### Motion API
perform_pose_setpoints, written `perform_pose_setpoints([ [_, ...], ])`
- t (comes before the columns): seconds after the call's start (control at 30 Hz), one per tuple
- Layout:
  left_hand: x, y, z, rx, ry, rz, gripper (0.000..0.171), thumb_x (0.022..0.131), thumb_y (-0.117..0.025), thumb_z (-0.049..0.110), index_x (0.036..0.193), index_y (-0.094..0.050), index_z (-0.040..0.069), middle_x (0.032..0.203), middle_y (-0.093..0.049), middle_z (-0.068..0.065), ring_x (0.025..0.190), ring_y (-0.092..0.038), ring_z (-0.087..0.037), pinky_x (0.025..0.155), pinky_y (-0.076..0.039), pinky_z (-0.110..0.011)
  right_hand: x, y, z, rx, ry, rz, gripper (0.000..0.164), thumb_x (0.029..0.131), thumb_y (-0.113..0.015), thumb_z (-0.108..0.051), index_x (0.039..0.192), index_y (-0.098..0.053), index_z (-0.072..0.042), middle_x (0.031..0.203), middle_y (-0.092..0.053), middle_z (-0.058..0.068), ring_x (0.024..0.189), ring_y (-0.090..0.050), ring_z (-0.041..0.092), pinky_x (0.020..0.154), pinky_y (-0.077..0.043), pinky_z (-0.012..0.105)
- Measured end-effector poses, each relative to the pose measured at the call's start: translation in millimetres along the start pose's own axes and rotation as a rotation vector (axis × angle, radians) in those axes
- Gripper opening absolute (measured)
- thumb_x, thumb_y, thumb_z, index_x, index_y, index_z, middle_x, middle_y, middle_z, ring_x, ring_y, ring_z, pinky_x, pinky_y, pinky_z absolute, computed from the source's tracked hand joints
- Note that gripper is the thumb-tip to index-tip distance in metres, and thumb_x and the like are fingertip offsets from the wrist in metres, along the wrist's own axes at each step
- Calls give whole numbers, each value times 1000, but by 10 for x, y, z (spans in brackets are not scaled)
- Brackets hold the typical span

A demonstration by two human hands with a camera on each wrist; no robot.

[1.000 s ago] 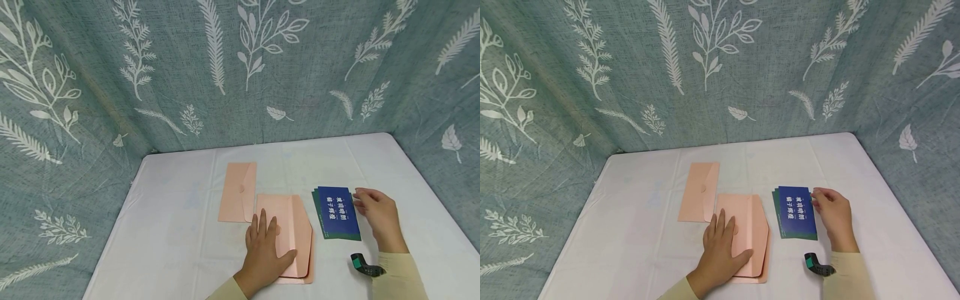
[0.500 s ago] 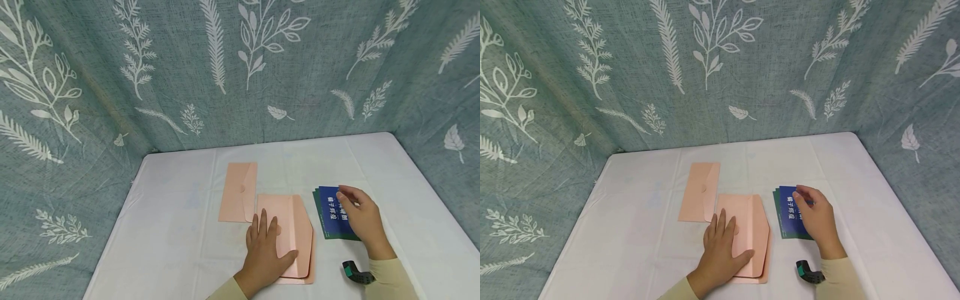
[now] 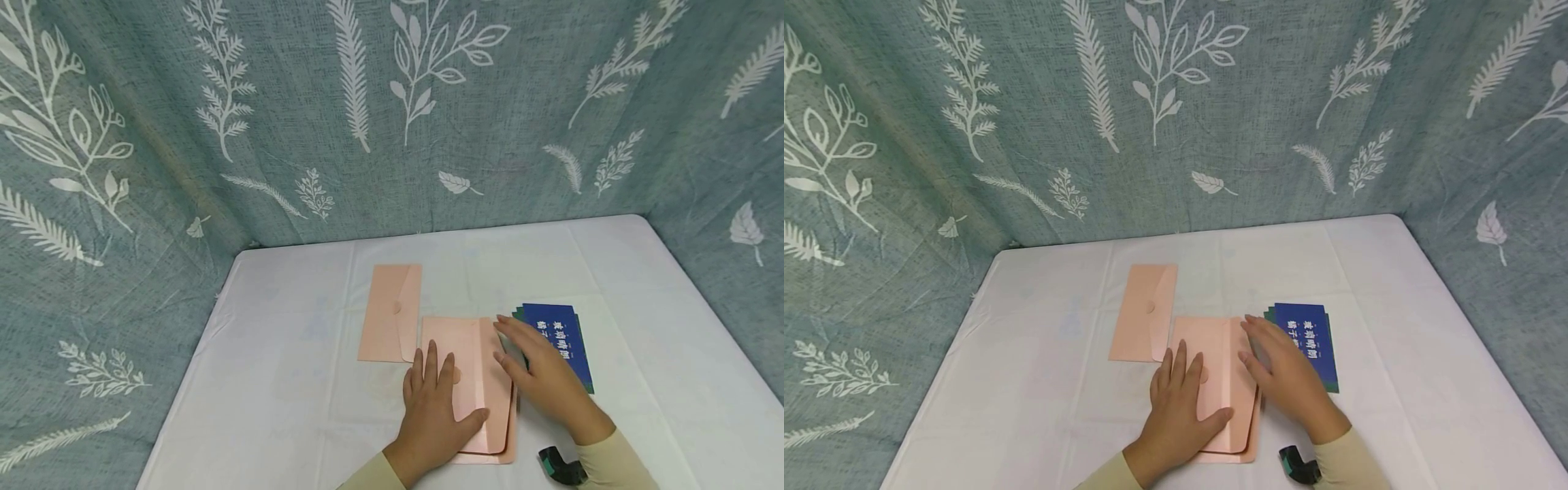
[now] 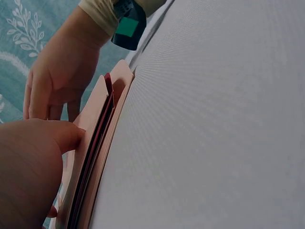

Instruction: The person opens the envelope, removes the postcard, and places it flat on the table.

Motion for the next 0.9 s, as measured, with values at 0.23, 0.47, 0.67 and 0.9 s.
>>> perform_pose_setpoints([
  [0.23, 0, -17, -11, 12, 10, -6, 99, 97, -72, 62, 167, -39, 0, 178, -8, -25, 162, -4, -48, 120, -16, -72, -49, -333, -75, -101, 51, -214, 51, 109, -68, -14, 157, -57, 1, 165, -48, 16, 156, -37, 40, 118, -36, 62],
  [0.47, 3, -29, -6, 17, 5, -9, 100, 98, -71, 64, 167, -38, -1, 178, -7, -25, 162, -3, -49, 120, -15, -74, -93, -430, -65, -165, 60, -286, 53, 108, -68, -12, 157, -55, 3, 167, -44, 20, 156, -35, 42, 120, -28, 69],
  [0.67, 0, -31, 2, 44, 4, -5, 100, 97, -71, 64, 167, -39, -1, 178, -8, -25, 162, -5, -49, 120, -17, -74, -129, -482, -52, -183, 42, -330, 53, 112, -62, -16, 161, -50, 0, 172, -37, 18, 159, -27, 42, 121, -17, 75],
  [0.9, -6, -38, -9, 103, 8, -10, 103, 97, -67, 70, 168, -38, 1, 178, -7, -26, 162, -4, -49, 120, -17, -73, -139, -504, -49, -161, 39, -346, 56, 112, -61, -16, 163, -47, 1, 173, -33, 17, 160, -24, 41, 122, -14, 74],
])
Point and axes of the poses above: each hand's wrist, its own x-axis towards the middle knuckle, its own y-axis out of the back of the hand, z = x × y, the point moved 9 cm from there along x, towards the middle knuckle
